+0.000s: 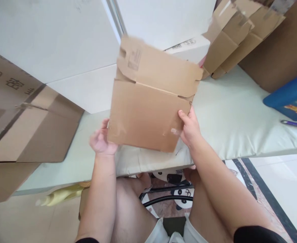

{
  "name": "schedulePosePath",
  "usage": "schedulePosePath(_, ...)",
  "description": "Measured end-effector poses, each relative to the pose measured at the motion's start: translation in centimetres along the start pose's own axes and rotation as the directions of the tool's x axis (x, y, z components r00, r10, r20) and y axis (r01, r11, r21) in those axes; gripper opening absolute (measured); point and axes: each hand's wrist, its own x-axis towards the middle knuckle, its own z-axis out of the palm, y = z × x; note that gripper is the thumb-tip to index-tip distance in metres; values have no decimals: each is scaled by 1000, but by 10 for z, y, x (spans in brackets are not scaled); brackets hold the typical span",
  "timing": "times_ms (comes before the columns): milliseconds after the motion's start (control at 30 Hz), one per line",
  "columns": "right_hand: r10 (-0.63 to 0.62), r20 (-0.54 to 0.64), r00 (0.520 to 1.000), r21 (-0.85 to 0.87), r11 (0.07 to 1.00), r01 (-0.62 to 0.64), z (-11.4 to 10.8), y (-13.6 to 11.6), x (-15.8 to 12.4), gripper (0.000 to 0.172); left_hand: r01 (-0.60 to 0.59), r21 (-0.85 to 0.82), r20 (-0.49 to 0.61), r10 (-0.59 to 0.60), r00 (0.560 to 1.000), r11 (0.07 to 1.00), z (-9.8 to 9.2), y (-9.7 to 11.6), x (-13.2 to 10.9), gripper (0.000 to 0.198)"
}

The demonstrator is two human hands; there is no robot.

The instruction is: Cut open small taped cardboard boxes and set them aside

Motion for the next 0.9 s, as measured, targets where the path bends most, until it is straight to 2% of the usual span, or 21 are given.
schedulePosePath(33, 20, -18, 1000, -15, 1000, -20, -2, -1, 1, 51, -22, -4, -11, 22, 1000, 1000, -4, 5, 2, 52)
schedulePosePath(100, 79, -5, 997, -45, 996, -80, -4, -3, 1, 53, 19, 38, 7, -19, 1000, 999, -8, 9, 4, 57)
schedulePosePath(200, 190, 93, 977, -93, 979, -182, -3, -8, -3, 59, 157, 152, 43, -165, 985, 976, -5, 6, 0, 66)
schedulePosePath(300, 283, 192, 940, -148, 955, -257, -1, -14, -8, 63, 219, 241, -14, -222, 975, 945, 2, -1, -6, 61)
schedulePosePath(333, 305, 216, 928, -162, 948, -274, -1, -17, -9, 64, 195, 247, -51, -188, 981, 949, 4, -2, -7, 59)
schedulePosePath(400, 330, 264, 906, -158, 942, -297, -3, -22, -10, 66, 62, 214, -123, -36, 992, 975, 6, -2, -8, 58)
schedulePosePath(500, 338, 426, 839, -92, 939, -332, -7, -28, -13, 77, -160, 134, -178, 182, 967, 978, 8, 0, -5, 56)
schedulePosePath(567, 332, 540, 773, -81, 935, -344, -5, -25, -19, 79, -196, 98, -172, 210, 962, 976, 12, -2, -3, 56)
schedulePosePath(600, 336, 557, 759, -109, 936, -335, -3, -21, -22, 75, -187, 87, -157, 199, 967, 978, 14, -3, -2, 57)
schedulePosePath(633, 338, 531, 777, -143, 940, -311, -1, -16, -27, 69, -171, 80, -137, 181, 974, 982, 17, -6, -2, 59)
schedulePosePath(700, 314, 400, 861, -197, 947, -253, 5, -5, -35, 60, -130, 73, -92, 136, 986, 989, 22, -12, -2, 62)
schedulePosePath(767, 243, 268, 932, -197, 961, -194, 10, 4, -39, 61, -83, 59, -68, 87, 994, 995, 26, -17, -1, 61)
schedulePosePath(833, 153, 188, 970, -166, 979, -122, 10, 3, -39, 67, -12, 29, -66, 13, 998, 1000, 26, -19, 0, 54)
schedulePosePath(900, 8, 82, 997, -141, 990, 4, 4, -8, -33, 68, 59, 1, -72, -59, 996, 998, 23, -17, 3, 49)
